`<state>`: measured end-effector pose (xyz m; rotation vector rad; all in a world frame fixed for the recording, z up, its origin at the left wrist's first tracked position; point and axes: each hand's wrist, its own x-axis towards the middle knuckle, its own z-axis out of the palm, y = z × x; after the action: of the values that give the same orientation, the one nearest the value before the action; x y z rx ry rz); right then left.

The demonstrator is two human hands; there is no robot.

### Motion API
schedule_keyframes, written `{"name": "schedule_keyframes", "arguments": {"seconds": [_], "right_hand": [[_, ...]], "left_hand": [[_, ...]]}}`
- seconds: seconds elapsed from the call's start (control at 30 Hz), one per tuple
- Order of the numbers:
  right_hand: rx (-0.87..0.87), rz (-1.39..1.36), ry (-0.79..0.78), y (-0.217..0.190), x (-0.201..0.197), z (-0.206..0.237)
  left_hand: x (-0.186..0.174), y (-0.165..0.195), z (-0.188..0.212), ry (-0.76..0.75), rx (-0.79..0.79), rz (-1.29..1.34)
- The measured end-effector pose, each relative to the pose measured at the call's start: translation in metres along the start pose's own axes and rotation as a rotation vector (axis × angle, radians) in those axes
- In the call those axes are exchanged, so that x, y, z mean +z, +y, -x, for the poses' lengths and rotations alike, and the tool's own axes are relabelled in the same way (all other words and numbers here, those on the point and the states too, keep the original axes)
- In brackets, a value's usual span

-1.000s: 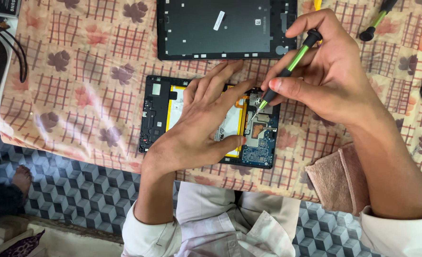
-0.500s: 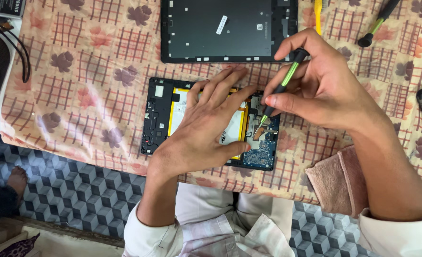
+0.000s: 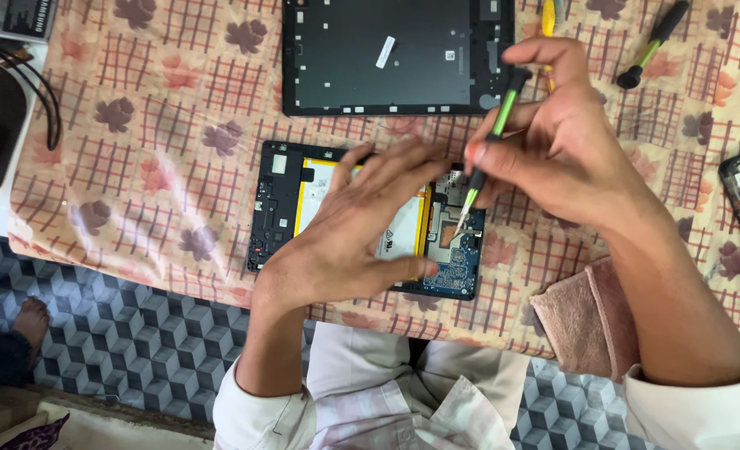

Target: The person uses a screwdriver to remove screws from the internal frame of a disassembled tablet. They carefully unscrew multiple fasteners around the motherboard and battery area while the tablet remains open on the table.

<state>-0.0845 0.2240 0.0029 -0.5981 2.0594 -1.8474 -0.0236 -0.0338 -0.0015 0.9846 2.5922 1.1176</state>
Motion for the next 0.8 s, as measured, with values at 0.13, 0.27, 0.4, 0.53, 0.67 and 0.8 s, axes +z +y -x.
{"name": "schedule_keyframes", "arguments": {"seconds": [0.13,0.27,0.4,0.53,0.67,0.8], "right_hand": [[0.001,-0.100,0.205,0.005,-0.002,-0.004],[-0.035,-0.105,0.334,0.011,-0.005,-0.009],[-0.108,-0.049,0.421,0.019,-0.009,-0.013],[-0.195,-0.028,0.447,0.028,-0.015,-0.017],[-0.253,-0.022,0.448,0.035,-0.024,-0.017],[-0.292,0.044,0.513,0.037,-0.030,-0.014]], "left_hand": [[-0.001,0.001,0.003,-0.039,0.017,-0.031],[0.000,0.000,0.002,-0.029,0.042,-0.051],[-0.004,-0.002,-0.005,0.002,0.116,-0.049],[-0.002,-0.019,-0.018,0.070,0.122,-0.029],[-0.010,-0.028,-0.031,0.069,0.257,-0.052],[-0.080,0.009,-0.048,0.275,0.423,-0.130]]}}
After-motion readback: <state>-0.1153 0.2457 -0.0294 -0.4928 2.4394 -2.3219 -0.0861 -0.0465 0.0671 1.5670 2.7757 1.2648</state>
